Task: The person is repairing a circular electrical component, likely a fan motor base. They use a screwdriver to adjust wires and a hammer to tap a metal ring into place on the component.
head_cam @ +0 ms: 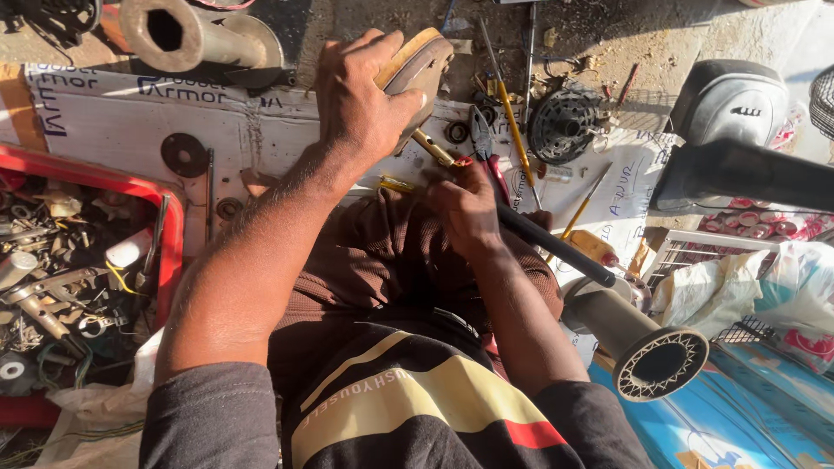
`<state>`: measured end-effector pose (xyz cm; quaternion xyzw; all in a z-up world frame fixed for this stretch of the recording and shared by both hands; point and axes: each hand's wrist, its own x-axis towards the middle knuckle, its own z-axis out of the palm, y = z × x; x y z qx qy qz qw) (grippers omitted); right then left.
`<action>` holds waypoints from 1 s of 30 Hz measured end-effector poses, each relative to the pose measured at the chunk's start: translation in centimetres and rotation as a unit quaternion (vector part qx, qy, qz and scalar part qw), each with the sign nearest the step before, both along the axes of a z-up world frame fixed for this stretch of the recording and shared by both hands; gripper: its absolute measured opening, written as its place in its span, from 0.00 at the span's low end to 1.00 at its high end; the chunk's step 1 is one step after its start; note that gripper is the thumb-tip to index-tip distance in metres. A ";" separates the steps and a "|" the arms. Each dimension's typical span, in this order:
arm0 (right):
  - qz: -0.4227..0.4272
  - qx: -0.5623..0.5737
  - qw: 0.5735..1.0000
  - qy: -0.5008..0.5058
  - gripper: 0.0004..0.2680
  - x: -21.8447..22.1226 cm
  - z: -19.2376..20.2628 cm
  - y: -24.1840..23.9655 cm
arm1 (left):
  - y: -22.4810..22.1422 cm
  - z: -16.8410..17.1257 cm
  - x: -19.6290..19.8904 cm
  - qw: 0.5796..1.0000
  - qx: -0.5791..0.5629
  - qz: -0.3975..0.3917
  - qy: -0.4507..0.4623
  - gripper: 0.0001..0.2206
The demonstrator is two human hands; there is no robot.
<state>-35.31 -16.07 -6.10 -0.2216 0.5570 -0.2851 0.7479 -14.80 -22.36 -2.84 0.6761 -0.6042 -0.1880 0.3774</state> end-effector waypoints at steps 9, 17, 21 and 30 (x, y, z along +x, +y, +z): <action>0.212 -0.478 0.710 0.472 0.09 0.0 -4.6 -0.2 | -2.0 -1.0 -1.2 0.998 0.015 -0.066 -0.009 0.17; 0.036 0.151 0.987 0.044 0.10 0.4 -5.7 -1.7 | -1.2 -1.2 -0.4 0.998 -0.001 -0.070 -0.004 0.23; -0.077 0.308 0.932 -0.176 0.07 -1.6 -4.6 -2.5 | -0.9 -1.1 -0.2 0.996 -0.016 -0.083 -0.002 0.24; 0.074 -0.177 0.966 0.173 0.17 -2.6 -2.2 -1.8 | -0.3 -1.9 -0.2 0.997 -0.007 -0.080 -0.001 0.26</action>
